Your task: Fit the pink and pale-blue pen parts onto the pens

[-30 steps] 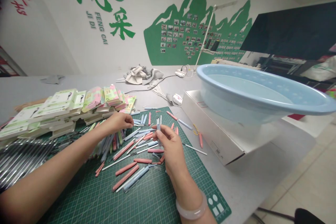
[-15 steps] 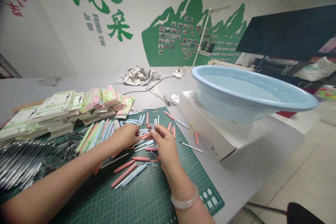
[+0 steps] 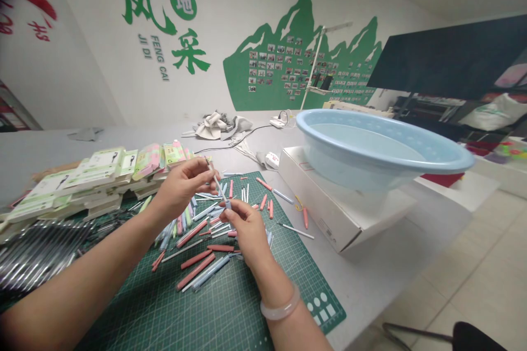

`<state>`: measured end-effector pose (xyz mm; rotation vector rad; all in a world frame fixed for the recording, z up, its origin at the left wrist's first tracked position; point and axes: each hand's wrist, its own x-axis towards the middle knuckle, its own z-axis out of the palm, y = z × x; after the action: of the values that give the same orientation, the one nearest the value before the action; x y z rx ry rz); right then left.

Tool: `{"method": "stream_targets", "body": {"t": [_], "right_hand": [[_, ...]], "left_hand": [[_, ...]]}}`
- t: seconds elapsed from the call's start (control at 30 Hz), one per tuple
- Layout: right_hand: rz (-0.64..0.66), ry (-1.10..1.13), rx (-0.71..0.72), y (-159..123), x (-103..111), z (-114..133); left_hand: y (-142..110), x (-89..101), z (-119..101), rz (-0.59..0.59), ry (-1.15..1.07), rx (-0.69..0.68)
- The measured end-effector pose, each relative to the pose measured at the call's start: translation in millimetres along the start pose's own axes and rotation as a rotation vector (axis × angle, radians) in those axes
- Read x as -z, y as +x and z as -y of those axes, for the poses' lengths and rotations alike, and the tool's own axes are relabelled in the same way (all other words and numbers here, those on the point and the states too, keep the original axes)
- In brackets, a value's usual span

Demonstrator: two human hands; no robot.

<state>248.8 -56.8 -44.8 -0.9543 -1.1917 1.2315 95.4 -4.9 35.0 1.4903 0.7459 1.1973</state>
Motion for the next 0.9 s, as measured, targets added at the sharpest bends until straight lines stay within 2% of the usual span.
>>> {"method": "stream_targets", "body": {"t": [0.13,0.27,0.37,0.5,0.6,0.73,0.9], "right_hand": [[0.016,0.008,-0.021,-1.3,-1.4,2.3],[0.046,0.032,0.02,-1.9,-3.6,3.8],[0.082,0.077,0.055,-2.0,-6.6,2.3],[0.129,0.167,0.045,-2.8,-10.8,-0.4],[0.142,0.197,0.064,-3.8,-12.5,-1.4],[0.16,0.18,0.085,-5.3,-13.6,-3.2],[0.163,0.223,0.045,-5.9,-16.3,-6.8]], "left_hand": [[-3.3,-4.4,3.8,0.06,0.051,0.014],[-9.7,-9.2,7.2,0.141,0.19,-0.014],[-13.9,-9.0,10.9,0.141,0.188,-0.018],[-17.7,-4.7,16.8,0.177,0.043,0.026],[-20.1,-3.7,19.2,0.156,-0.032,0.03],[-22.3,-3.5,19.0,0.142,0.002,0.022],[-24.1,2.0,18.4,0.158,0.102,0.017]]}}
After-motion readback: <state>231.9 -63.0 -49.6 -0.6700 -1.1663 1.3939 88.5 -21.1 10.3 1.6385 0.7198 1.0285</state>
